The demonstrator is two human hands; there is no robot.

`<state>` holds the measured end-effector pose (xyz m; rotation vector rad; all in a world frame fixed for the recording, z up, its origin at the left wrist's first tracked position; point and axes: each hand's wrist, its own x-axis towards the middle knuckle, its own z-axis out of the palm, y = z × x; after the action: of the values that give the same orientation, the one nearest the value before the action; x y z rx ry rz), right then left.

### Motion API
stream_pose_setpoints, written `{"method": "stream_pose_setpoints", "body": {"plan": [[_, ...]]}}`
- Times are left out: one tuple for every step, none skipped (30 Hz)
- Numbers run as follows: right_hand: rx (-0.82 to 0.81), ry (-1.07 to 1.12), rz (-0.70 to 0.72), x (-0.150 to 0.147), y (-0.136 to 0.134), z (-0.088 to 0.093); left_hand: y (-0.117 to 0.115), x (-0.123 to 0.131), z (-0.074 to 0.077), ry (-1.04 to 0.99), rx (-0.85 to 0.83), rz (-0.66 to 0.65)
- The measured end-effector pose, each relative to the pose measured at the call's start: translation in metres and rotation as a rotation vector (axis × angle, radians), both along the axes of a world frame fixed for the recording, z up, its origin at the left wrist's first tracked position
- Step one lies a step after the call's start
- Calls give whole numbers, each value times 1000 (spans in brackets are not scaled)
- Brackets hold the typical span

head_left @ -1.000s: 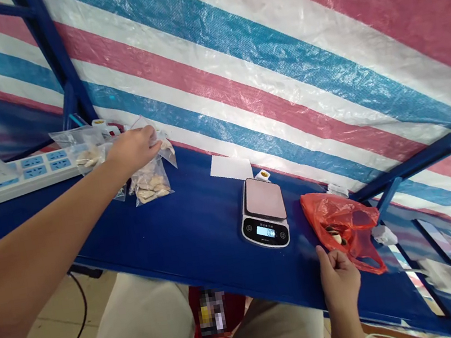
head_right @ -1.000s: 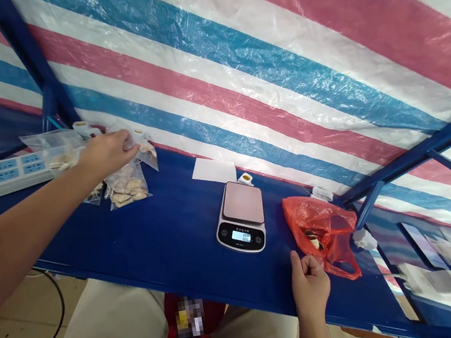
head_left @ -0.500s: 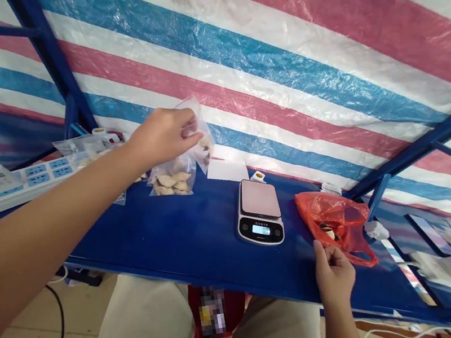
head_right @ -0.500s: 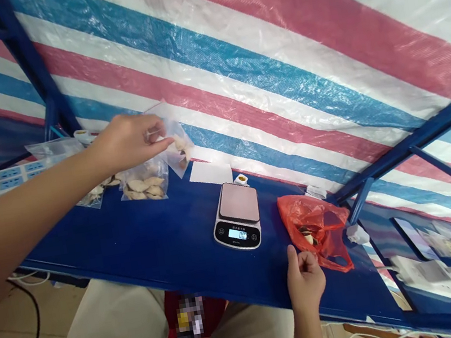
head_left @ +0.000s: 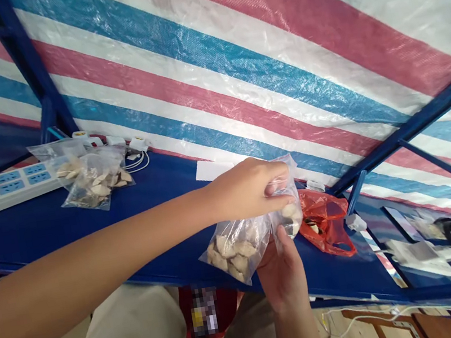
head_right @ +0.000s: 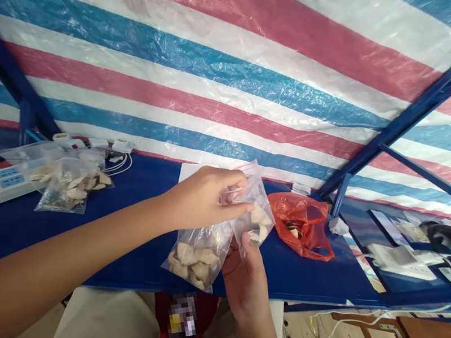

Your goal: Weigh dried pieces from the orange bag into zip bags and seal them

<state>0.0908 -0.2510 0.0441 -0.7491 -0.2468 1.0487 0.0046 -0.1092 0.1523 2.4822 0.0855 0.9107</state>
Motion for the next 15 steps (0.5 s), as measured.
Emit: {"method": "stream_pose_setpoints", "body": {"plan": [[-23, 30, -6, 5, -2, -4, 0, 1, -2, 11, 4, -11], [-48, 56, -25, 10, -5, -9, 0, 2, -4, 18, 4, -19], [-75, 75, -57, 17, -8, -13, 0, 4, -5, 20, 3, -21], [-102, 90, -97, 24, -12, -17, 0, 5, -6, 16, 2, -18], [-125, 101, -134, 32, -16, -21, 0, 6, -6, 9, 1, -8], [-142, 109, -161, 39, -22, -24, 0, 7, -6, 0, 3, 5], [-154, 117, -176, 46, -27, -28, 0, 9, -6, -6, 7, 16], [-163, 129, -175, 52, -33, -31, -1, 10, -6, -11, 12, 24], [-167, 145, -158, 57, -38, -35, -1, 11, -5, -14, 16, 27], [-169, 165, -129, 61, -44, -39, -2, 11, -3, -15, 18, 28], [-171, 186, -95, 65, -49, -43, -3, 11, -2, -15, 21, 27], [-178, 207, -60, 68, -54, -46, -4, 12, 0, -17, 25, 25], [-191, 225, -31, 71, -57, -49, -5, 12, 1, -20, 29, 21], [-211, 240, -12, 74, -60, -51, -6, 12, 3, -27, 36, 16], [-232, 254, 1, 76, -63, -53, -6, 12, 5, -34, 42, 10]]}}
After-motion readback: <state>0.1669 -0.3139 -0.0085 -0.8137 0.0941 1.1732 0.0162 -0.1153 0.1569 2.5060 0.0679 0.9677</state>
